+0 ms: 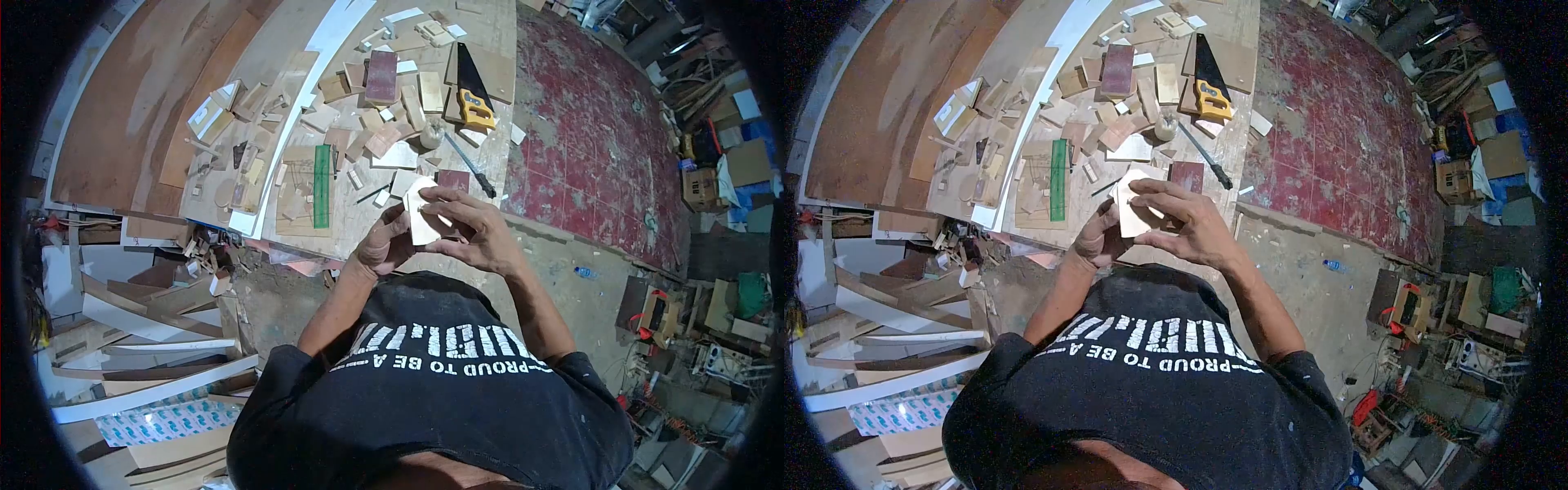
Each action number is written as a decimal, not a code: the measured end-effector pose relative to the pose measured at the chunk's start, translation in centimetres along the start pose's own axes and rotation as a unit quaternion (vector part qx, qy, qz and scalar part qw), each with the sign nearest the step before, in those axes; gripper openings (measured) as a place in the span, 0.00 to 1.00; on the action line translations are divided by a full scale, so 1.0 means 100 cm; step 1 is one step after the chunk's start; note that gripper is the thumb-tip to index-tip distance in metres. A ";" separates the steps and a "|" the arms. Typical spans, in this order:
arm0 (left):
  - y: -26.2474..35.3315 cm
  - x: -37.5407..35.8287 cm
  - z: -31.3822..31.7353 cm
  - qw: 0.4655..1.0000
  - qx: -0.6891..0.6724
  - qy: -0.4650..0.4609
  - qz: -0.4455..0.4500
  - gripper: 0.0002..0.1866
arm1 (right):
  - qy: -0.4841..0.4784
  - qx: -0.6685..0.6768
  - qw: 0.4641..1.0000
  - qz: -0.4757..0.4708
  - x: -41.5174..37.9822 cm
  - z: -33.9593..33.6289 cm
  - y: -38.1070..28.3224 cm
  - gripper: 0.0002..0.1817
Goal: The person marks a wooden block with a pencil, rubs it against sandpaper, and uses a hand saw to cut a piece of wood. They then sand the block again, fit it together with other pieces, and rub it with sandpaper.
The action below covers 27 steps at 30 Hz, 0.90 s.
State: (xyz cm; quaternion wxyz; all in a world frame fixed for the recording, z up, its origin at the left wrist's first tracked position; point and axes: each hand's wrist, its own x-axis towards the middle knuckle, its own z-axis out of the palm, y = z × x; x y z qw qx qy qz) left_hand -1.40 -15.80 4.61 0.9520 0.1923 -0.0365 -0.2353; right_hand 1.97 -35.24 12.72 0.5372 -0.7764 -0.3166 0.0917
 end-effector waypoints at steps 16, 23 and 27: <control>0.008 0.009 0.011 0.998 0.026 -0.048 0.003 0.31 | -0.033 -0.043 0.998 -0.033 0.002 -0.012 -0.012 0.26; 0.016 0.011 0.008 0.992 -0.001 -0.120 -0.030 0.32 | 0.001 -0.059 0.996 -0.074 0.003 -0.014 -0.013 0.28; 0.015 0.008 0.008 0.994 -0.001 -0.111 -0.024 0.32 | 0.007 -0.072 0.993 -0.095 0.002 -0.013 -0.012 0.28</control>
